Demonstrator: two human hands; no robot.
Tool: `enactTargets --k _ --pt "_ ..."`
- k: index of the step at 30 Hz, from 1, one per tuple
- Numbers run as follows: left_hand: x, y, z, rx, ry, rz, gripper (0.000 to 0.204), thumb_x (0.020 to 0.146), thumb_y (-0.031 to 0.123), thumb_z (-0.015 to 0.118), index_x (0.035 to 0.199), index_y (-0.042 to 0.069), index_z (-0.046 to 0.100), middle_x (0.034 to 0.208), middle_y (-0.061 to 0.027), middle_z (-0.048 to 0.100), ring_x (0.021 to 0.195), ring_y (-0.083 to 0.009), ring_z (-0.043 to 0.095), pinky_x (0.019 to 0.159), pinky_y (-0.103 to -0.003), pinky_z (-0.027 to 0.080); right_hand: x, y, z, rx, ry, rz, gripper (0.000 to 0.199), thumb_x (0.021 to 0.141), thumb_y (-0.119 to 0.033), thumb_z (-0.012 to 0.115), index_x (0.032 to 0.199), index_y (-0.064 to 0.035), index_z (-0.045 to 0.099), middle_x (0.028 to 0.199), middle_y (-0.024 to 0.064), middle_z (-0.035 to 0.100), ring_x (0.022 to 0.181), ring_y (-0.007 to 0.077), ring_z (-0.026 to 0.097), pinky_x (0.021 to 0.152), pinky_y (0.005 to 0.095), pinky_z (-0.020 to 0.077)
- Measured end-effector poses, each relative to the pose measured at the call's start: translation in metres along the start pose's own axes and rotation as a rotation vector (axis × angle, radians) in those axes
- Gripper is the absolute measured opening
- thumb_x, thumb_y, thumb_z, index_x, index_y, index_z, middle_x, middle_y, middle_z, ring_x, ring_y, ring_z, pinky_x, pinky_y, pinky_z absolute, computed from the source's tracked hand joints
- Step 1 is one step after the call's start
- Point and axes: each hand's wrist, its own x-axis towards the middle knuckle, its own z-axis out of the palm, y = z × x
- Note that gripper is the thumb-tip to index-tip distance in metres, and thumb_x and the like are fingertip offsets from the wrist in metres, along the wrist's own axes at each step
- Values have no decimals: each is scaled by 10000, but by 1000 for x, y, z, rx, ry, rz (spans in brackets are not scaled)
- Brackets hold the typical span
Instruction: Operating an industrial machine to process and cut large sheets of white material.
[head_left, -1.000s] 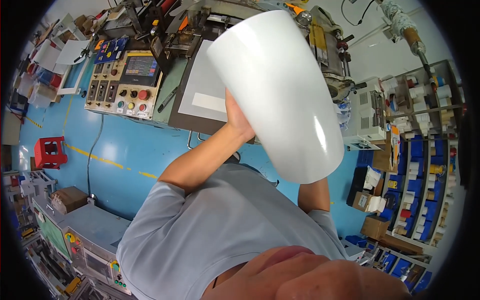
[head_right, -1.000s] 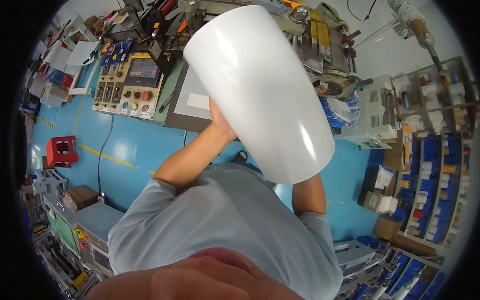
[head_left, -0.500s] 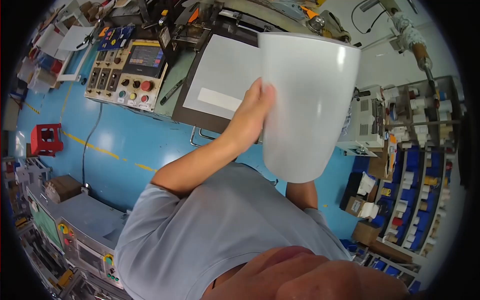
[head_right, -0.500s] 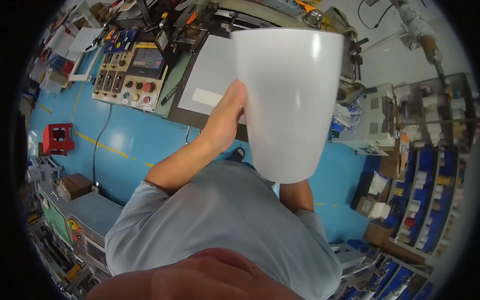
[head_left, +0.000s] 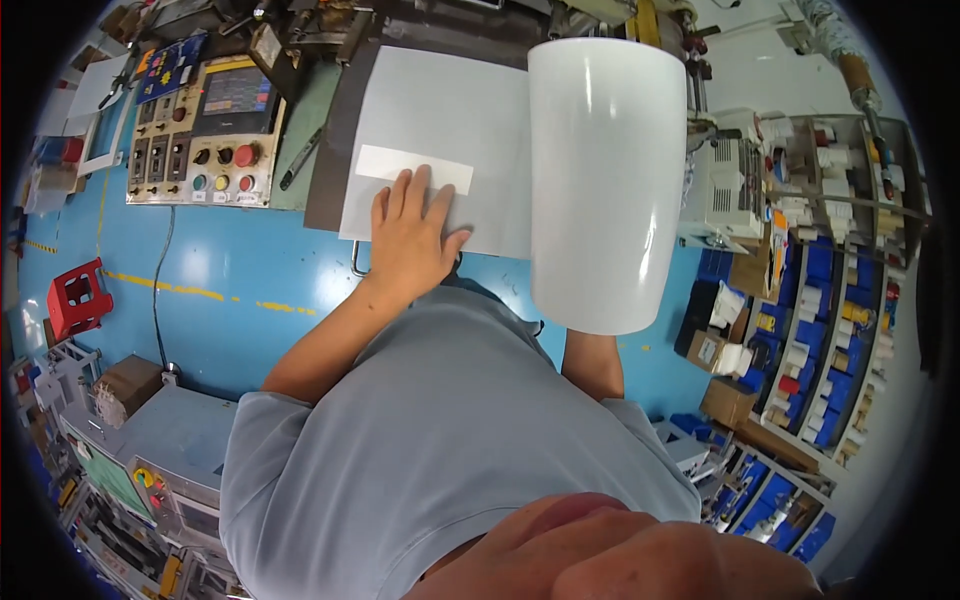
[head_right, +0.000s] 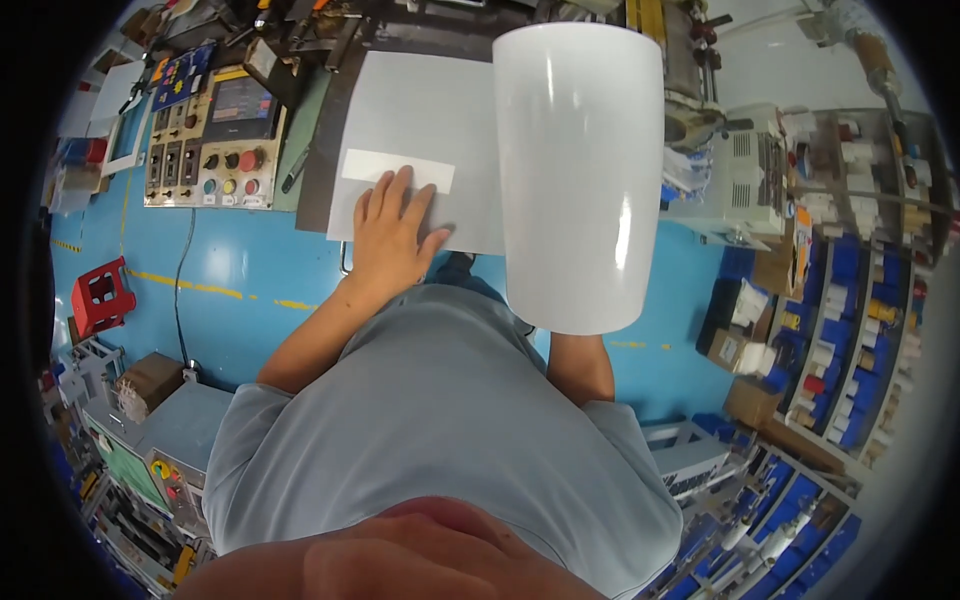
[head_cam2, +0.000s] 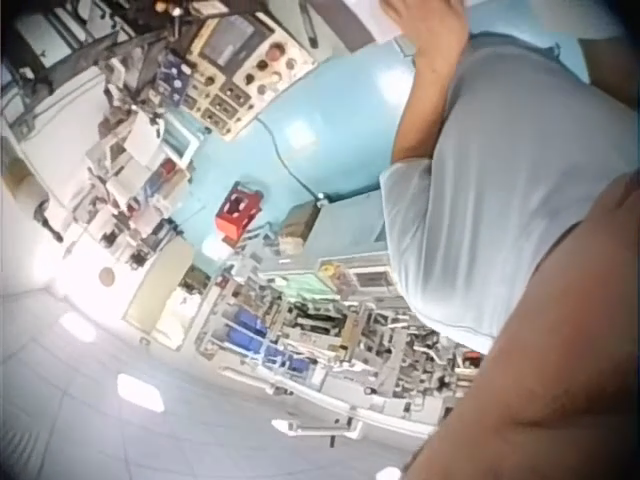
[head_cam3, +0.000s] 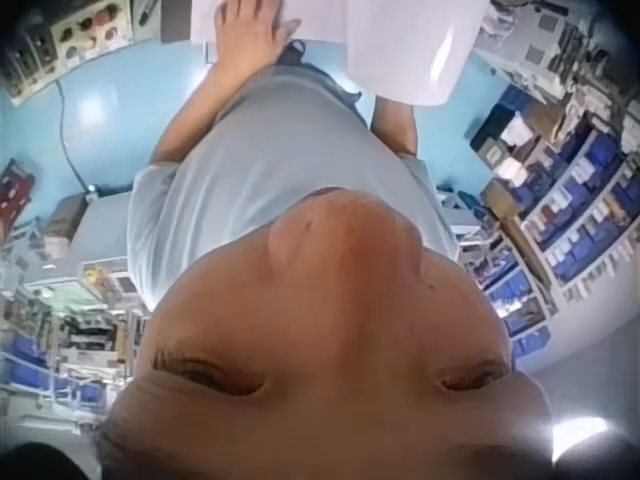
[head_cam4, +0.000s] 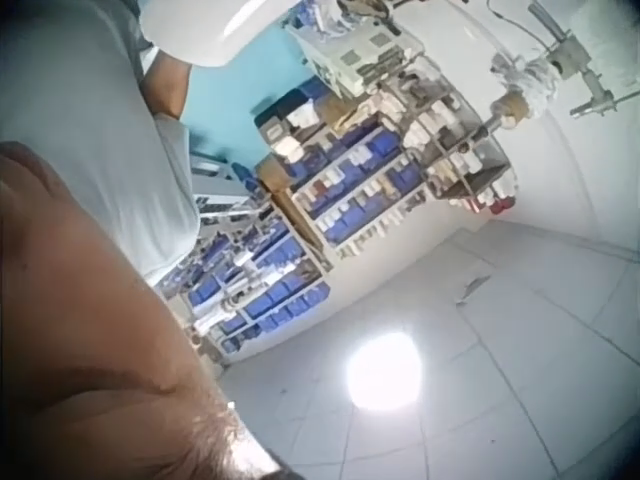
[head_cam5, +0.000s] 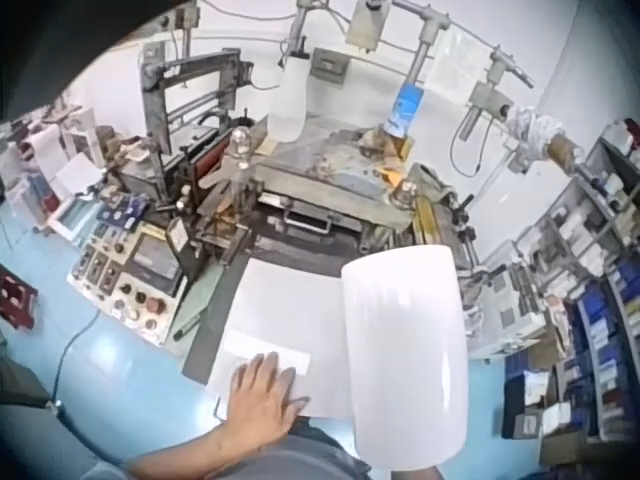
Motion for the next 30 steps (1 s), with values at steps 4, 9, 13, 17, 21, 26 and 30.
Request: enactTargets --k 4,9,13,17,21,26,30 --pt "6 -1 -18 1 -68 -95 583 867 356 725 1336 36 593 1457 -229 455 1350 -415 415 1117 -507 312 0 -4 9 10 -17 0 341 885 -80 576 1206 20 632 1165 207 678 1093 351 646 919 410 529" --pt "39 29 -14 -1279 -264 -579 602 993 447 623 1422 45 493 1400 -98 527 1304 -199 476 1105 -372 351 -1 -14 21 39 -40 -20 344 885 -80 578 1210 20 629 1168 206 677 1095 351 645 921 411 528" --pt "54 44 -8 -1758 -351 -826 662 995 503 608 1446 41 459 1386 -100 544 1277 -189 511 1072 -368 404 1 -18 32 67 -62 -50 346 886 -81 580 1214 20 626 1170 205 676 1097 350 644 922 411 527" --pt "50 40 -11 -1741 -182 -833 551 975 467 666 1300 38 544 1217 -66 625 1149 -144 572 994 -313 453 9 -22 45 75 -62 -72 348 887 -81 582 1217 20 623 1172 204 675 1099 350 643 924 411 527" --pt "50 15 -14 -1743 -257 -873 365 977 394 689 1113 73 582 1013 -7 630 1000 -93 568 934 -281 463 11 -31 53 45 -56 -61 351 887 -82 584 1221 20 621 1174 203 674 1101 350 642 926 411 526" --pt "36 -11 -18 -1730 -424 -756 340 1008 390 637 1128 75 595 1022 -9 622 993 -109 569 927 -304 474 3 -44 53 -1 -43 -25 354 888 -82 586 1225 21 617 1177 202 673 1103 349 641 928 411 525" --pt "13 -11 -22 -1757 -653 -879 427 1046 444 532 1234 65 588 1145 -49 612 1082 -156 573 972 -343 467 -2 -50 49 -25 -29 3 357 888 -82 588 1229 21 615 1179 201 672 1105 349 640 929 412 525"
